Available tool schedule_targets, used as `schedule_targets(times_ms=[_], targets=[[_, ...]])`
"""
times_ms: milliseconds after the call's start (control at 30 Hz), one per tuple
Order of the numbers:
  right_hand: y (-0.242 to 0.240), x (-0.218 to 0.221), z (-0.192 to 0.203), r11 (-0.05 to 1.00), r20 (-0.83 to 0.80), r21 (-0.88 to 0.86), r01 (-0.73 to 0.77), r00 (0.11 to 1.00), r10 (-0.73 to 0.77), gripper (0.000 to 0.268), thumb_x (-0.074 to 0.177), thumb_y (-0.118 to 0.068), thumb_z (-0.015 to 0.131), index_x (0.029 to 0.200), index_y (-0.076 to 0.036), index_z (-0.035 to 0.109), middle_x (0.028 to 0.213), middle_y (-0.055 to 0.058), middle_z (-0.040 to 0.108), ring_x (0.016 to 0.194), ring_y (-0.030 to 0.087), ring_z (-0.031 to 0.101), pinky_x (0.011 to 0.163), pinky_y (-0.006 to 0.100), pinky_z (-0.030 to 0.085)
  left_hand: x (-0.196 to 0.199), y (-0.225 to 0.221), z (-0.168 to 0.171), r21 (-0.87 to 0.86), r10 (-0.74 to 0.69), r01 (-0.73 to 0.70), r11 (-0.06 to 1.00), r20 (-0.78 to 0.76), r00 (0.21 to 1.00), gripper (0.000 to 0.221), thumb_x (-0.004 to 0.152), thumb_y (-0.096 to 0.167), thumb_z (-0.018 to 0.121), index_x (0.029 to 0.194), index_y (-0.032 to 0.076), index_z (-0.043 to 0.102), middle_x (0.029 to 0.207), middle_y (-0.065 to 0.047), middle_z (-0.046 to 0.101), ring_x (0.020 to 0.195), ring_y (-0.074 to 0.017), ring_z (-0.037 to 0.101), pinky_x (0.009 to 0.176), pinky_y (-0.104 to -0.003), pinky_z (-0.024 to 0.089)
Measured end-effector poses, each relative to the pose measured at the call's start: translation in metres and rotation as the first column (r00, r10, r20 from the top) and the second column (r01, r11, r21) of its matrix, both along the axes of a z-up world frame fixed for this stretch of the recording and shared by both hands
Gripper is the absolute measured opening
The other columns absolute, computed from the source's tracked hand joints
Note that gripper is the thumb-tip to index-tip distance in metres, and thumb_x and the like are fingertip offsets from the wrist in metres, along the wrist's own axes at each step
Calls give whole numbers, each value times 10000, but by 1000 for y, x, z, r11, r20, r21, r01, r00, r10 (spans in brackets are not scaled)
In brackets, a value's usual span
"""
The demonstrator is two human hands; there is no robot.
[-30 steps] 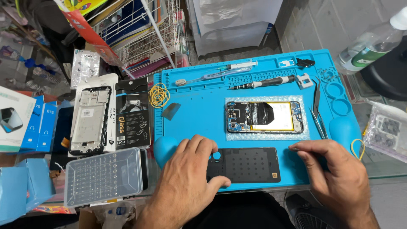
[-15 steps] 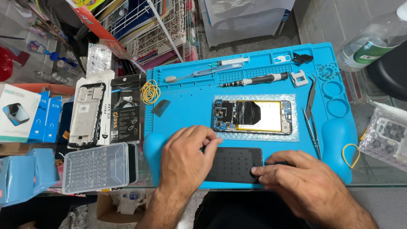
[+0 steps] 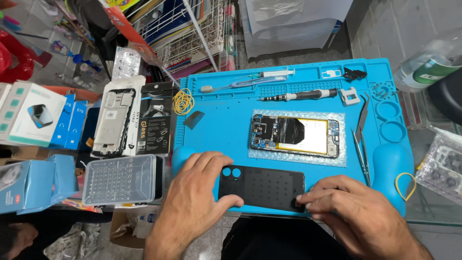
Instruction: The person places a black back panel onto the rear of a phone and applies small pieces of adhesive tape to secure the components.
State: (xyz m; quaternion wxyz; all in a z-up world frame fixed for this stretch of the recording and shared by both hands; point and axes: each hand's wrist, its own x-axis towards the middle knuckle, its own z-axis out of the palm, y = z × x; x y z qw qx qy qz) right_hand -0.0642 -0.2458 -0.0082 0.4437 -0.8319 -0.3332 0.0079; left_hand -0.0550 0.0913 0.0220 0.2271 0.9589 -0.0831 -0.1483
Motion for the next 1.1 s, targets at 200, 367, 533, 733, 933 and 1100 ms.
schedule_targets(times_ms=[200,367,533,733,933,1100], targets=[[2,-3,-1,999,33,-23,24,999,-23,81,983,-162,714,1060,-173,737,1191,-36,911,1016,174,840,875,280,713,9,5,3,-26,-40,39,999,-60,997,806,676,495,1050,1303,217,627,1179,26,722,1242,-217,585,1017,-454,492],[3,-5,4,997,-19,-8,76,997,-76,119,950,-142,740,1050,-175,796,1106,-26,904,1015,137,866,896,276,707,10,5,4,-59,-82,80,995,-23,996,813,708,486,1040,1335,195,612,1313,24,672,1235,-257,572,1037,-501,483],[2,-6,-8,983,174,-10,184,968,-179,190,905,-192,822,1092,-197,857,931,-5,755,837,144,737,828,276,612,3,5,4,-85,-96,93,992,-22,995,701,774,471,977,1326,191,648,1355,40,695,1230,-251,577,1024,-493,488],[21,-9,-2,936,140,-62,346,932,-335,247,788,-206,929,1014,-135,855,900,17,817,836,151,780,858,275,645,-23,17,-18,-174,-33,74,982,227,973,650,813,512,972,1329,206,722,1369,-1,725,1277,-259,625,1073,-468,496],[28,-10,-11,904,214,-160,396,908,-360,199,831,-240,907,977,-125,833,909,14,814,846,156,766,874,278,625,-33,33,-44,-292,46,101,951,458,888,584,807,465,1005,1241,173,746,1254,-47,742,1190,-283,671,1090,-455,546],[31,-13,-20,879,278,-211,428,888,-366,68,976,-115,830,1041,-101,815,989,34,810,900,192,764,914,312,603,-30,38,-49,-315,26,187,930,564,825,422,879,391,984,1141,159,750,1170,-18,766,1159,-282,699,1011,-446,555]])
